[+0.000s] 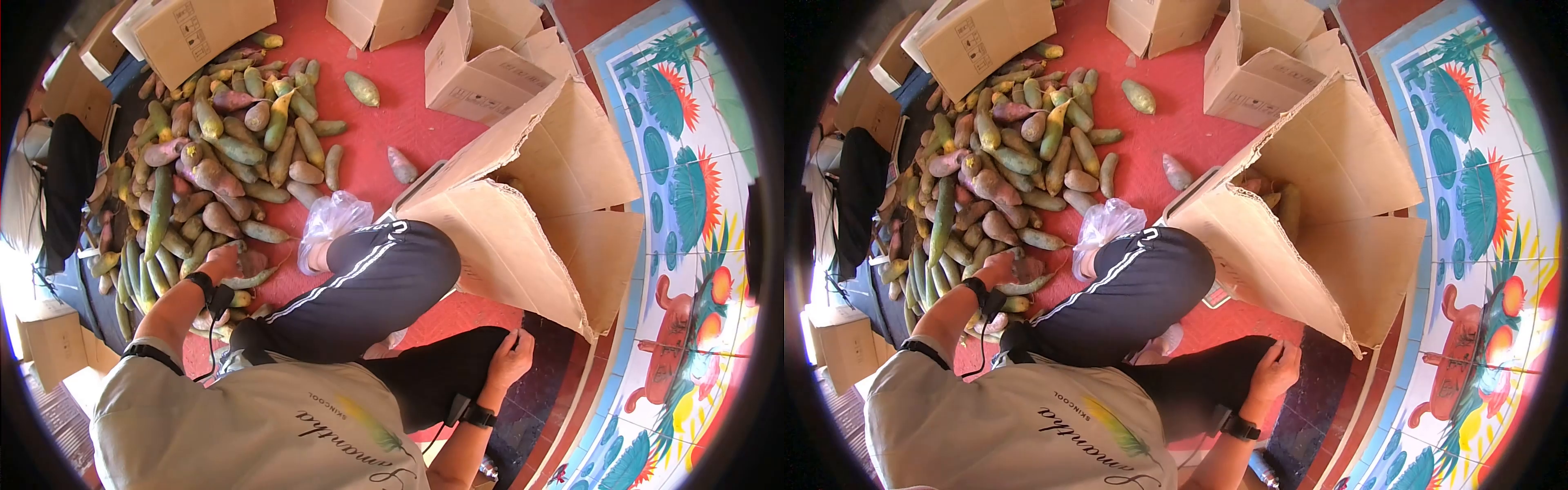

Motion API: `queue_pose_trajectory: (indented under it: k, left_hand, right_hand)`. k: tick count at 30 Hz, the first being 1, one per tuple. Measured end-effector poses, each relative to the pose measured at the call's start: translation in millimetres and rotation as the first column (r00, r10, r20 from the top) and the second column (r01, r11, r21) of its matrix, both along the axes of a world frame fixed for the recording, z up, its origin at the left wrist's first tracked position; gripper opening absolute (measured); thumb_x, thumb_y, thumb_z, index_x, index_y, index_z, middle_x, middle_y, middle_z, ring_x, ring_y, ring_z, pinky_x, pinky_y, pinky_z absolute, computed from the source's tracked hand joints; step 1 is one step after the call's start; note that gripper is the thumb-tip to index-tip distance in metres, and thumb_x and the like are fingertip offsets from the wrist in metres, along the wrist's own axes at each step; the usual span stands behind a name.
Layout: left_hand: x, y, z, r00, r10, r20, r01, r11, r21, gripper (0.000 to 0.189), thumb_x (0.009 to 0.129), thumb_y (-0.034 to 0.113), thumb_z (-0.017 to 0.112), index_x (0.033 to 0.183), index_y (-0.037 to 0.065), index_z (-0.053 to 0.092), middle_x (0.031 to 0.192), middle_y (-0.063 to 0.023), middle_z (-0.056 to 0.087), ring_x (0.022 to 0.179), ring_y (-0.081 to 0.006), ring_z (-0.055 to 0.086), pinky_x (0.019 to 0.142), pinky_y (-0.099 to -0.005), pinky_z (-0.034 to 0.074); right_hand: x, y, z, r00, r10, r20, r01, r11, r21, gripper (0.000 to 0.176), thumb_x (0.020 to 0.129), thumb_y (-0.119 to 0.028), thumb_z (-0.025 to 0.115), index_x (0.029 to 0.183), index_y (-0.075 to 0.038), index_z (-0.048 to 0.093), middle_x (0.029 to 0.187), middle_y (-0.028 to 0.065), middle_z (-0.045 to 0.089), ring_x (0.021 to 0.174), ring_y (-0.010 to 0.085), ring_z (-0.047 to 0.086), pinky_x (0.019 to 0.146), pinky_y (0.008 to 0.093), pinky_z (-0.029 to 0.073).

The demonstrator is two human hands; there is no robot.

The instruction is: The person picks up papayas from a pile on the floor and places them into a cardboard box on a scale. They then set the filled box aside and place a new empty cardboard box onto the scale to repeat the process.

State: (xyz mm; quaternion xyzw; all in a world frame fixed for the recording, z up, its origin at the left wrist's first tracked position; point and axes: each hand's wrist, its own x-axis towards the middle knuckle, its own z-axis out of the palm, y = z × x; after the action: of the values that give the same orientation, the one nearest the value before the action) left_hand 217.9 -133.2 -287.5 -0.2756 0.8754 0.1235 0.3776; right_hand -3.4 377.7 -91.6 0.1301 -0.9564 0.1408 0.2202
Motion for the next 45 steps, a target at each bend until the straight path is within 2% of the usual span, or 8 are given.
queue_pose_trajectory:
  k: [4, 10, 15, 18, 31, 36, 43, 45]
  left_hand:
    - [-11.8, -2.4, 20.7, 0.999, 0.033, 0.019, -0.035, 0.995, 0.092, 0.06, 0.058, 0.036, 0.077, 0.106, 0.008, 0.054, 0.103, -0.0133, 0.06, 0.099, -0.0296, 0.057, 0.081, -0.0383, 0.047]
    - [2.6, -10.8, -16.0, 0.993, -0.023, -0.115, 0.02, 0.999, -0.034, 0.046, 0.065, 0.028, 0.071, 0.104, 0.008, 0.056, 0.102, -0.0137, 0.061, 0.098, -0.0305, 0.058, 0.078, -0.039, 0.047]
    - [8.2, -11.4, -20.9, 0.988, 0.061, -0.139, -0.065, 0.998, -0.027, 0.031, 0.073, 0.019, 0.061, 0.101, 0.008, 0.058, 0.099, -0.0162, 0.062, 0.096, -0.0319, 0.058, 0.079, -0.0397, 0.047]
    - [11.0, -9.7, -21.2, 0.969, 0.215, -0.121, -0.218, 0.976, -0.01, 0.032, 0.073, 0.02, 0.061, 0.102, 0.007, 0.057, 0.098, -0.0168, 0.062, 0.097, -0.0327, 0.058, 0.08, -0.0404, 0.047]
    - [16.0, 1.5, -10.9, 0.948, 0.291, -0.13, -0.294, 0.956, -0.002, 0.039, 0.069, 0.026, 0.066, 0.101, 0.007, 0.057, 0.099, -0.0167, 0.062, 0.096, -0.0322, 0.058, 0.08, -0.0398, 0.047]
    - [7.9, 0.3, -1.1, 0.959, 0.281, -0.013, -0.281, 0.96, 0.014, 0.041, 0.072, 0.027, 0.062, 0.108, 0.008, 0.056, 0.108, -0.0155, 0.06, 0.104, -0.0295, 0.056, 0.086, -0.0381, 0.045]
    - [9.5, 5.3, 1.9, 0.954, 0.288, -0.087, -0.285, 0.957, 0.044, 0.04, 0.073, 0.028, 0.061, 0.107, 0.006, 0.058, 0.11, -0.0144, 0.059, 0.105, -0.0286, 0.055, 0.087, -0.0368, 0.045]
    - [8.4, 7.5, -0.8, 0.936, 0.281, -0.214, -0.281, 0.959, 0.03, 0.034, 0.071, 0.027, 0.061, 0.1, 0.008, 0.06, 0.101, -0.0159, 0.062, 0.098, -0.0311, 0.058, 0.083, -0.0391, 0.046]
  right_hand:
    - [-1.5, -1.7, -1.0, 1.0, 0.013, -0.026, -0.013, 1.0, 0.008, 0.004, 0.081, -0.006, 0.055, 0.082, -0.002, 0.057, 0.073, 0.0148, 0.055, 0.063, 0.0334, 0.054, 0.055, 0.0401, 0.044]
    - [-0.3, -4.3, 1.4, 1.0, -0.003, 0.02, 0.003, 1.0, 0.002, 0.005, 0.082, -0.005, 0.054, 0.082, 0.0, 0.055, 0.076, 0.0157, 0.055, 0.067, 0.0327, 0.055, 0.06, 0.0378, 0.045]
    - [-1.2, -5.2, 0.6, 1.0, -0.001, 0.013, 0.001, 1.0, 0.012, 0.005, 0.082, -0.005, 0.054, 0.082, 0.0, 0.055, 0.076, 0.0156, 0.055, 0.067, 0.0329, 0.055, 0.06, 0.038, 0.045]
    - [-1.0, -6.4, 1.8, 1.0, -0.002, 0.006, 0.002, 1.0, 0.008, 0.006, 0.082, -0.006, 0.054, 0.082, 0.0, 0.055, 0.076, 0.0157, 0.055, 0.067, 0.0332, 0.055, 0.06, 0.0382, 0.045]
    - [-3.6, -2.7, -2.7, 0.999, 0.01, -0.033, -0.011, 1.0, -0.027, 0.007, 0.081, -0.008, 0.056, 0.082, -0.001, 0.056, 0.076, 0.017, 0.056, 0.066, 0.0354, 0.055, 0.058, 0.0416, 0.045]
    - [-3.4, -1.2, -3.4, 0.999, 0.001, -0.038, -0.002, 0.999, -0.04, 0.007, 0.081, -0.007, 0.056, 0.083, -0.001, 0.056, 0.076, 0.0174, 0.056, 0.067, 0.0356, 0.055, 0.059, 0.0414, 0.045]
    - [-3.2, -1.0, -4.3, 0.998, 0.007, -0.063, -0.011, 0.998, -0.064, 0.007, 0.08, -0.007, 0.056, 0.083, 0.0, 0.057, 0.076, 0.0173, 0.056, 0.068, 0.0353, 0.055, 0.06, 0.0416, 0.045]
    - [-2.0, -1.7, -2.7, 0.999, -0.012, -0.045, 0.009, 0.998, -0.061, 0.006, 0.08, -0.006, 0.056, 0.083, 0.0, 0.056, 0.077, 0.0164, 0.056, 0.069, 0.0342, 0.056, 0.061, 0.0402, 0.045]
